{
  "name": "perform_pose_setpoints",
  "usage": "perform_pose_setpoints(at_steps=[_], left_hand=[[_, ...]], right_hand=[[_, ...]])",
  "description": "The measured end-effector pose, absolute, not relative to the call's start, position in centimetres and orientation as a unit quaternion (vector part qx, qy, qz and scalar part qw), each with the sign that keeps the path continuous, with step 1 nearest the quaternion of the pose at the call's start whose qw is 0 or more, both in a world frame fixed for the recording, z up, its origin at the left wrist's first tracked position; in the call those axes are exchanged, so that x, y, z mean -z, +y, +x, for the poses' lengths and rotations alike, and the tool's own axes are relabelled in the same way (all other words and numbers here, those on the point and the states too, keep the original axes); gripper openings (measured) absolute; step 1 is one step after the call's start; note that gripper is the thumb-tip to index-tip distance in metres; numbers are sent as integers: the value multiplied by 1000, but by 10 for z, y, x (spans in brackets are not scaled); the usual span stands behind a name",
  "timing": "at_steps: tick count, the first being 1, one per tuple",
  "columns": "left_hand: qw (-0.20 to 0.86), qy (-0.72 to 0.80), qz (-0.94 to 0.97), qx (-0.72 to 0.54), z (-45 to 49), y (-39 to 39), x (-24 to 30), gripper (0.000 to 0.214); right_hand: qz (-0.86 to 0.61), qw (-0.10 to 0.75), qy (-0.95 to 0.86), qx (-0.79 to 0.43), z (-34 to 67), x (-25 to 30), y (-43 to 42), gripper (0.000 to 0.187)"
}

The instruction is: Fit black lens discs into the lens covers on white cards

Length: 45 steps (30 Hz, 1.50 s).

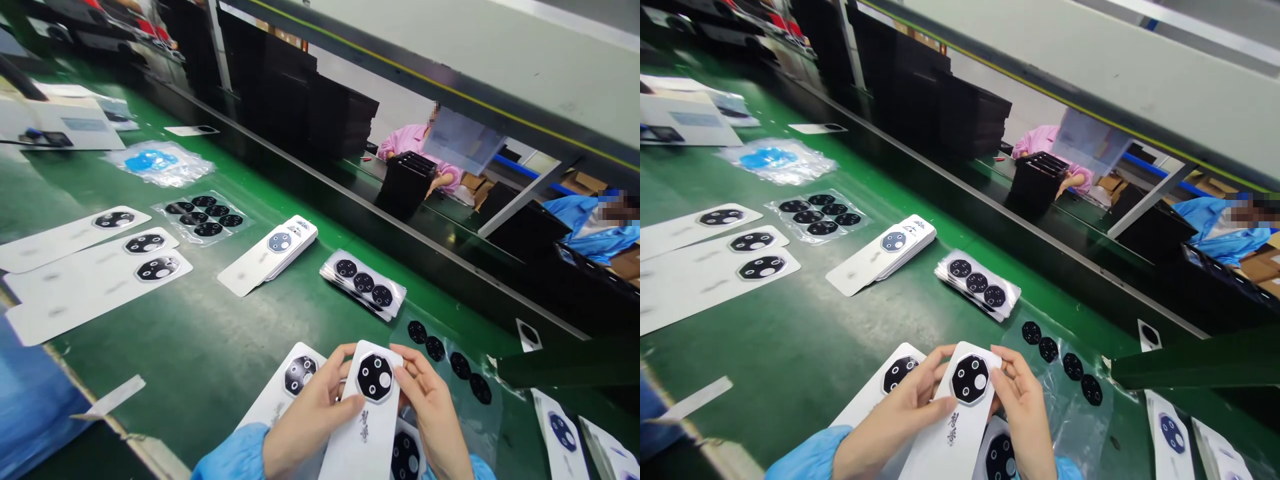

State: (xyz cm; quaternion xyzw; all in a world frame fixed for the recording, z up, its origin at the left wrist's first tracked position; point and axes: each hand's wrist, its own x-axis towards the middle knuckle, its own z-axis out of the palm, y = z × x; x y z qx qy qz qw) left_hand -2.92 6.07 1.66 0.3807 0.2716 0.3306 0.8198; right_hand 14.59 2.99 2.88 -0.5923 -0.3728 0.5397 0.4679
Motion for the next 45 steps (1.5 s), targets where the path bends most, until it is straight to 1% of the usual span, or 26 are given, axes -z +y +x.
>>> perform_pose_setpoints(at_steps=[18, 25, 35, 39, 45], left_hand=[[820, 282, 371, -331, -29, 60, -19, 55], [810, 301, 350, -362, -25, 52, -20, 52], [801, 321, 309, -401, -21, 42, -18, 57], [801, 323, 291, -412, -21, 42, -17, 61], [802, 324, 279, -417, -23, 46, -21, 58]], right_hand=[[-591, 466, -373, -542, 144, -29, 35, 38], [-595, 480, -380, -520, 139, -38, 42, 44], [-580, 434, -453, -520, 138, -43, 57, 34], [-577, 424, -468, -518, 137, -43, 63, 35], [-583, 406, -479, -516, 134, -48, 70, 37]])
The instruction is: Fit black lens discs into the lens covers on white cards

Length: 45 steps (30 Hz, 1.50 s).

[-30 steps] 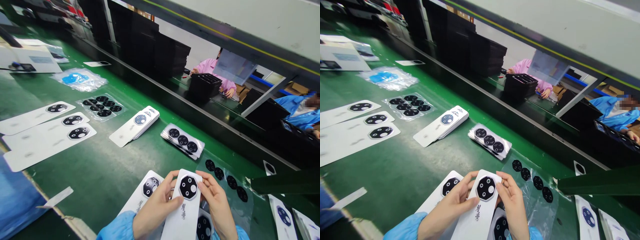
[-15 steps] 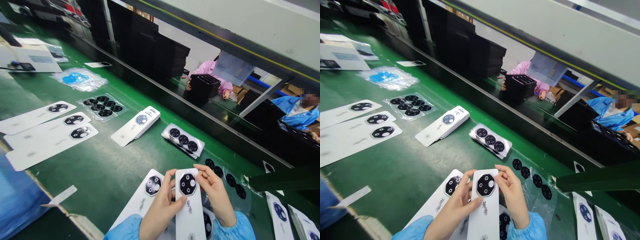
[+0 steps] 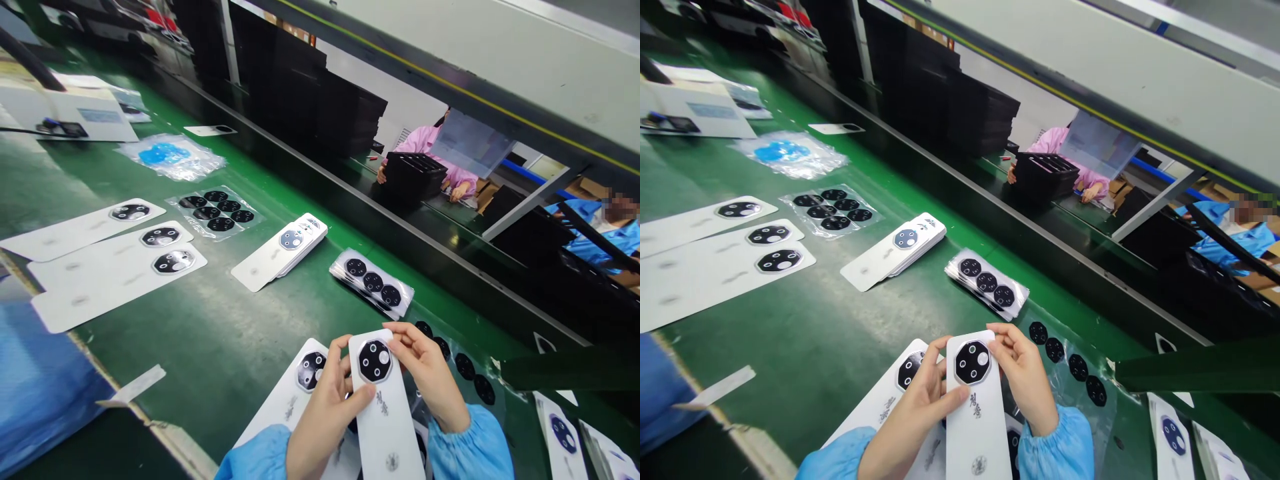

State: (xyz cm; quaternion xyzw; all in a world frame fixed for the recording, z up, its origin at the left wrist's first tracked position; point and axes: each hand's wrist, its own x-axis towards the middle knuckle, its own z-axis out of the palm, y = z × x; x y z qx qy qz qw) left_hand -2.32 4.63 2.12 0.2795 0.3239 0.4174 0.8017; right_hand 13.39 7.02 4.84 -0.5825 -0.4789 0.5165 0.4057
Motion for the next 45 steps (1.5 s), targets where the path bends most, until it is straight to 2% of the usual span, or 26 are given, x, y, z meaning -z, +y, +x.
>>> perform_pose_setpoints(at_steps=[5, 11, 24, 45], left_hand=[[805, 332, 253, -421, -24, 48, -30, 53], [816, 321, 237, -418, -26, 49, -29, 57], [817, 306, 229, -432, -28, 50, -29, 57], [811, 320, 225, -435, -28, 51, -33, 54]], right_hand=[[-597, 387, -487, -507, 132, -54, 73, 40], [-596, 373, -503, -503, 132, -54, 73, 36], [-587, 385, -515, -492, 128, -57, 75, 30], [-595, 386, -493, -504, 126, -57, 77, 37]])
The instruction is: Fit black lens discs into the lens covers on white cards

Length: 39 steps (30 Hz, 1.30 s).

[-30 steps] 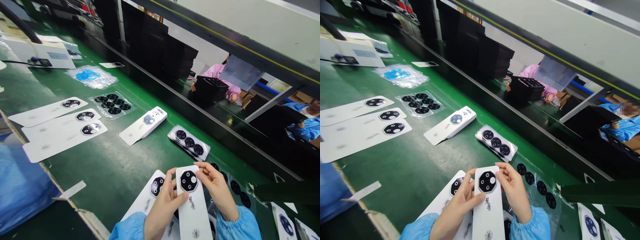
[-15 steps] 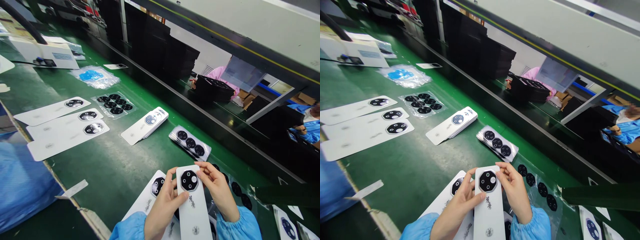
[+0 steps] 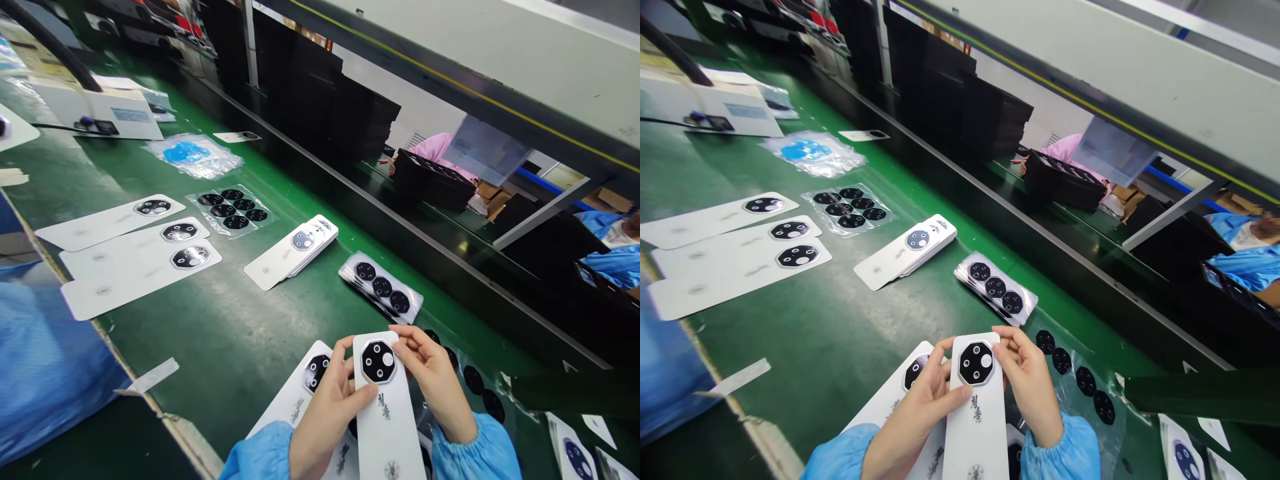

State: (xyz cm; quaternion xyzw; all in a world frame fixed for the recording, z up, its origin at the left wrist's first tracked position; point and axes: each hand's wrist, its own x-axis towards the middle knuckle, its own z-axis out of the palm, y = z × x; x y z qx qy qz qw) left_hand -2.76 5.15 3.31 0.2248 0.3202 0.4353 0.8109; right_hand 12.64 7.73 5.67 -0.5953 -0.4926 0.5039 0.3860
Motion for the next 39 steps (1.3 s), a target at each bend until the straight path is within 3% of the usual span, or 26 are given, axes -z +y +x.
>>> perform_pose_setpoints(at_steps=[39], left_hand=[[820, 312, 240, -415, -30, 55, -25, 58]], right_hand=[[-601, 422, -457, -501, 124, -54, 64, 38]])
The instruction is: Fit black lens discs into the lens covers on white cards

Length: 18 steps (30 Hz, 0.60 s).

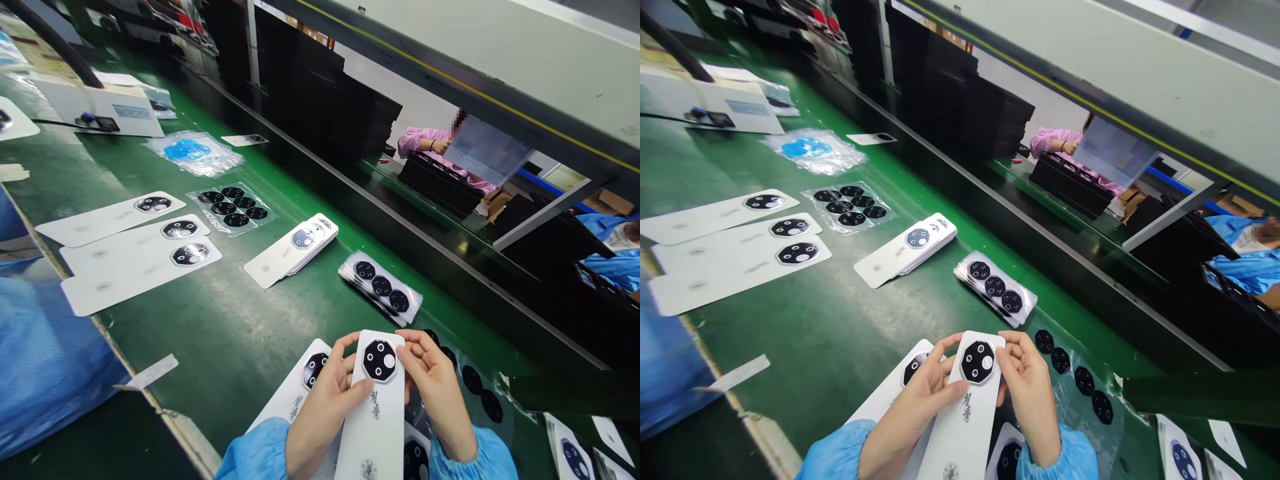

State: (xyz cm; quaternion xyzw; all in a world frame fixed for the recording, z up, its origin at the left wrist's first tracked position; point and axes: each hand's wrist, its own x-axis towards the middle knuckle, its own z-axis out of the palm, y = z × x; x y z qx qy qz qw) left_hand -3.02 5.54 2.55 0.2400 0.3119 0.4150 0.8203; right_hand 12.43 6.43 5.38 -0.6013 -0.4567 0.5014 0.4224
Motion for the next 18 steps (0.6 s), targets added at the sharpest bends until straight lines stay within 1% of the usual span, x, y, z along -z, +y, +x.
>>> perform_pose_setpoints(at_steps=[8, 18], left_hand=[[815, 325, 273, -396, -33, 58, -25, 59], [798, 327, 364, -353, -33, 59, -28, 57]], right_hand=[[-612, 436, -434, -497, 127, -52, 47, 35], [-625, 481, -355, -501, 134, -47, 20, 40]])
